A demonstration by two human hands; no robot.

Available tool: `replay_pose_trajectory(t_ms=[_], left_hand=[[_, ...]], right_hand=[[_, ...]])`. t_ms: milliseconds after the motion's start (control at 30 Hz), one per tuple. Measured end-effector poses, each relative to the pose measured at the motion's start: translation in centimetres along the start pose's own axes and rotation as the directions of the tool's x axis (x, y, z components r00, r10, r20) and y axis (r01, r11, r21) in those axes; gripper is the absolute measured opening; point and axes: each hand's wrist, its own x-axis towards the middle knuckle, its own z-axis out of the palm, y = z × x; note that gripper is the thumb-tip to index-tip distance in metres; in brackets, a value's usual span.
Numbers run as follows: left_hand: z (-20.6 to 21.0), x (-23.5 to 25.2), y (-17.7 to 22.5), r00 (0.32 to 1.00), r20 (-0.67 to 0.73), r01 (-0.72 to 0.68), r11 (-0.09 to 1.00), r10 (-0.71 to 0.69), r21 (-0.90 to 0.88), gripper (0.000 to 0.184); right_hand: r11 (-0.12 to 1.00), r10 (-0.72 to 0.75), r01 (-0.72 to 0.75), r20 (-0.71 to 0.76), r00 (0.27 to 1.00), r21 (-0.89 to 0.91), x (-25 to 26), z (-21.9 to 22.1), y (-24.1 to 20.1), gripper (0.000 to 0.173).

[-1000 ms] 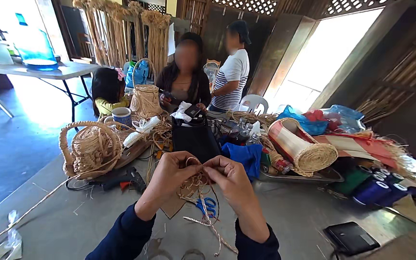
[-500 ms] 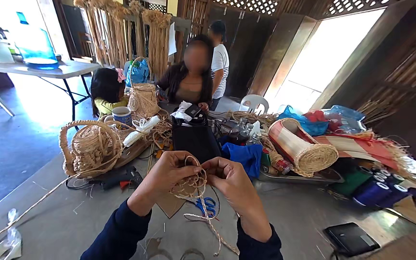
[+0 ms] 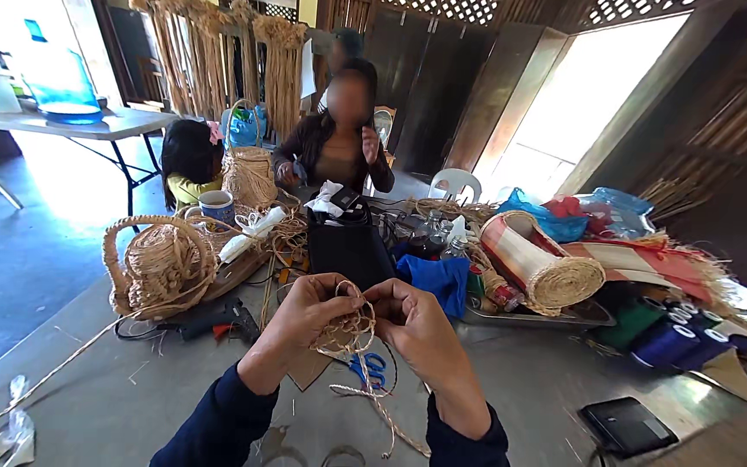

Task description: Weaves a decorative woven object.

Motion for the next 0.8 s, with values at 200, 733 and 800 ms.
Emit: replay_pose_trajectory(t_ms=[200, 733, 800], left_hand=[[0.2, 0.1, -0.1, 0.998, -0.057, -0.013, 1.000, 0.013, 0.003, 0.014], [-0.9, 0.0, 0.5, 0.989, 0.059, -0.147, 0.916, 0.135, 0.373, 0.007], [-0.8, 0.1, 0.3, 0.986, 0.057, -0.165, 0.909, 0.155, 0.384, 0.007]], right_hand=[[0.999, 0.015, -0.014, 0.031, 0.999, -0.045, 0.0, 0.2, 0.1, 0.022], [0.976, 0.061, -0.091, 0.152, 0.986, 0.196, 0.8, -0.6, 0.7, 0.026], [0.965, 0.080, -0.132, 0.221, 0.972, 0.228, 0.9, -0.6, 0.7, 0.031]])
